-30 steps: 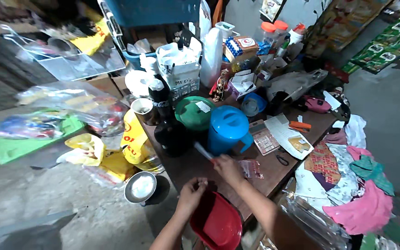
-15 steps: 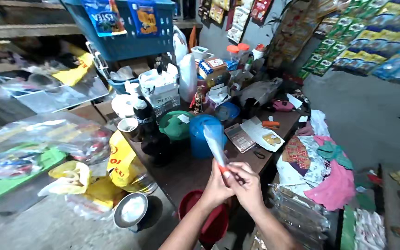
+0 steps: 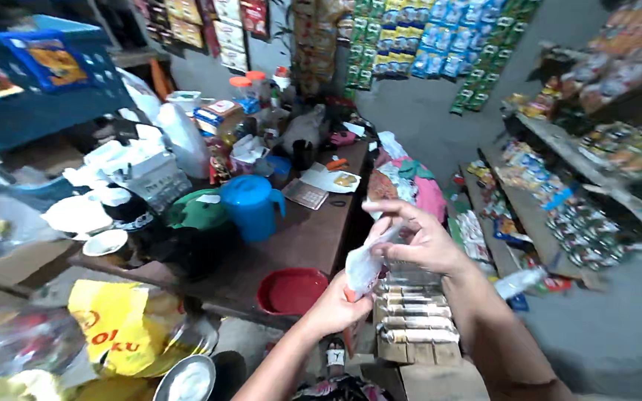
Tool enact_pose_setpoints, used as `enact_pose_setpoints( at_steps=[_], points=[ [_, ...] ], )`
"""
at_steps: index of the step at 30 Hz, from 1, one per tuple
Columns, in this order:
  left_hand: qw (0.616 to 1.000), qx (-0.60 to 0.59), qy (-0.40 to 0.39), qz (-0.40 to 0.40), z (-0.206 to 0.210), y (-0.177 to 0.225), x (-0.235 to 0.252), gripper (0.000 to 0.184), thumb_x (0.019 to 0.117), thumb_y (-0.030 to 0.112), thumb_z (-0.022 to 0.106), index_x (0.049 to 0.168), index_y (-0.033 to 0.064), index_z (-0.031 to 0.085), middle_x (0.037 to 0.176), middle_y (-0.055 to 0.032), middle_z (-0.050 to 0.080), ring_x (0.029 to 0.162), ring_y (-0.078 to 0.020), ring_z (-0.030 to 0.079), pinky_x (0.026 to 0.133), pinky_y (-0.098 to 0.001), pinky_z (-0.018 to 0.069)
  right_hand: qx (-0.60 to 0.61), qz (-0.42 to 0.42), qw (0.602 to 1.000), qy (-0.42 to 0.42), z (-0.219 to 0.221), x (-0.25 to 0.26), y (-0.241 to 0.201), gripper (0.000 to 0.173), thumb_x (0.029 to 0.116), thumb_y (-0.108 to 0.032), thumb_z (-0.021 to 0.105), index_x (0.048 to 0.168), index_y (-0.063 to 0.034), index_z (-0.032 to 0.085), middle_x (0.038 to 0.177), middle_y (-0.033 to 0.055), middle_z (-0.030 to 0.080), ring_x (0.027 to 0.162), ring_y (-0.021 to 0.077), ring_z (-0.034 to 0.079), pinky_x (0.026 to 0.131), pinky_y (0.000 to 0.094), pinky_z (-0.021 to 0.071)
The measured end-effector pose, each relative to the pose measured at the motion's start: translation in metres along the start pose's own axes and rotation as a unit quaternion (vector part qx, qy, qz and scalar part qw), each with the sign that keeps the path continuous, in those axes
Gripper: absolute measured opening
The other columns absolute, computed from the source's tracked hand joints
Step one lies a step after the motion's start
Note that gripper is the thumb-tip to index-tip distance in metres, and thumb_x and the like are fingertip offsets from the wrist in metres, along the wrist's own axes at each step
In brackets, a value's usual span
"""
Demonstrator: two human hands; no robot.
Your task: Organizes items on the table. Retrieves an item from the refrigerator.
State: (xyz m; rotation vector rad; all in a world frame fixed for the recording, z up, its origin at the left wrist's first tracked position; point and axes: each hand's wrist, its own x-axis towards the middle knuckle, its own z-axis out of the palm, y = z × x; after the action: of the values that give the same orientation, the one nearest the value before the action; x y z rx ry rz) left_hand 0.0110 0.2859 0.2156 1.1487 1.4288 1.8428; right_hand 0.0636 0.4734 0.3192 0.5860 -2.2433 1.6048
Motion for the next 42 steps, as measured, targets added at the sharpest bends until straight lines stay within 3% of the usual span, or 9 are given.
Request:
enact_pose_setpoints(
  at_steps=[3, 9, 13, 19, 26, 29, 34, 38, 42],
  points=[
    [0.998, -0.032, -0.048, -0.028, 0.025, 0.01, -0.015, 0.036, 0.0852, -0.002, 0.067, 0.12, -0.0029, 0.059, 0.105, 0.0075, 0.071, 0.098, 0.0048, 0.066, 0.09, -0.0181, 0.0564, -0.101, 0.006, 0.995, 0.007, 0.001, -0.043, -0.03, 0.035, 0.0891, -0.002, 0.073, 0.123, -0.002, 0.067, 0.104, 0.0007, 0.074, 0.09, 0.0037, 0.07, 0.082, 0.024, 0.061],
    [0.98, -0.063, -0.18, -0.049, 0.087, 0.007, -0.024, 0.033, 0.0858, 0.0, 0.067, 0.118, 0.0014, 0.062, 0.103, 0.011, 0.072, 0.096, 0.006, 0.067, 0.089, -0.0182, 0.0569, -0.196, 0.001, 0.98, 0.025, -0.007, -0.142, -0.079, 0.03, 0.1017, -0.01, 0.06, 0.129, 0.001, 0.062, 0.123, 0.0089, 0.07, 0.113, 0.0085, 0.067, 0.1, 0.0266, 0.0555],
    [0.964, -0.075, -0.246, -0.068, 0.141, 0.005, -0.028, 0.034, 0.083, 0.0, 0.069, 0.117, 0.0037, 0.064, 0.101, 0.0133, 0.072, 0.095, 0.0069, 0.066, 0.088, -0.0176, 0.0568, -0.277, 0.003, 0.959, 0.056, -0.008, -0.208, -0.107, 0.024, 0.1026, -0.002, 0.053, 0.117, 0.0018, 0.072, 0.109, 0.0157, 0.072, 0.105, 0.0147, 0.068, 0.097, 0.0268, 0.0544],
    [0.916, -0.092, -0.376, -0.11, 0.247, 0.001, -0.035, 0.042, 0.0846, -0.005, 0.064, 0.126, 0.0003, 0.057, 0.108, 0.0128, 0.071, 0.1, 0.0069, 0.065, 0.092, -0.0178, 0.0558, -0.348, 0.153, 0.916, 0.129, -0.014, -0.325, -0.162, 0.038, 0.099, -0.011, 0.063, 0.135, 0.0012, 0.061, 0.125, 0.0159, 0.069, 0.115, 0.0181, 0.067, 0.101, 0.0335, 0.0543],
    [0.836, -0.183, -0.514, -0.065, 0.42, -0.023, -0.069, 0.047, 0.0882, 0.006, 0.069, 0.131, 0.024, 0.062, 0.117, 0.0201, 0.07, 0.106, 0.0064, 0.065, 0.094, -0.0194, 0.0557, -0.486, 0.097, 0.828, 0.262, -0.017, -0.505, -0.22, 0.019, 0.103, -0.015, 0.056, 0.103, -0.0043, 0.072, 0.096, 0.0096, 0.074, 0.094, 0.0194, 0.069, 0.086, 0.0345, 0.0536],
    [0.818, -0.184, -0.541, -0.062, 0.495, -0.033, -0.089, 0.05, 0.0899, 0.014, 0.071, 0.138, 0.0169, 0.056, 0.123, 0.0168, 0.068, 0.112, 0.0045, 0.063, 0.099, -0.0223, 0.0539, -0.501, 0.154, 0.813, 0.255, -0.024, -0.581, -0.246, 0.026, 0.0989, -0.029, 0.059, 0.101, -0.0109, 0.077, 0.091, 0.004, 0.075, 0.098, 0.0214, 0.065, 0.09, 0.0376, 0.048],
    [0.783, -0.189, -0.584, -0.093, 0.602, -0.042, -0.11, 0.051, 0.0875, 0.01, 0.067, 0.137, 0.0087, 0.057, 0.125, 0.0114, 0.068, 0.114, 0.0028, 0.063, 0.101, -0.0246, 0.0536, -0.496, 0.285, 0.784, 0.239, -0.026, -0.676, -0.289, 0.052, 0.092, -0.067, 0.058, 0.101, -0.0199, 0.079, 0.151, 0.0188, 0.052, 0.138, 0.0427, 0.047, 0.111, 0.0571, 0.0409],
    [0.727, -0.163, -0.654, -0.132, 0.675, -0.048, -0.113, 0.05, 0.0898, 0.009, 0.06, 0.136, -0.0044, 0.048, 0.119, 0.0064, 0.065, 0.107, 0.0035, 0.062, 0.096, -0.0225, 0.053, -0.434, 0.378, 0.791, 0.207, -0.035, -0.735, -0.314, 0.02, 0.0929, -0.028, 0.074, 0.091, -0.0087, 0.078, 0.16, 0.0136, 0.043, 0.141, 0.0406, 0.047, 0.105, 0.0611, 0.0451],
    [0.703, -0.274, -0.633, -0.171, 0.738, -0.08, -0.114, 0.078, 0.0877, 0.05, 0.075, 0.146, 0.0095, 0.042, 0.132, 0.0066, 0.065, 0.118, -0.0045, 0.062, 0.103, -0.0295, 0.0524, -0.427, 0.403, 0.771, 0.246, -0.061, -0.787, -0.332, 0.015, 0.0959, -0.017, 0.069, 0.093, -0.0056, 0.077, 0.152, 0.0103, 0.054, 0.142, 0.0361, 0.048, 0.11, 0.0591, 0.0429]
  ],
)
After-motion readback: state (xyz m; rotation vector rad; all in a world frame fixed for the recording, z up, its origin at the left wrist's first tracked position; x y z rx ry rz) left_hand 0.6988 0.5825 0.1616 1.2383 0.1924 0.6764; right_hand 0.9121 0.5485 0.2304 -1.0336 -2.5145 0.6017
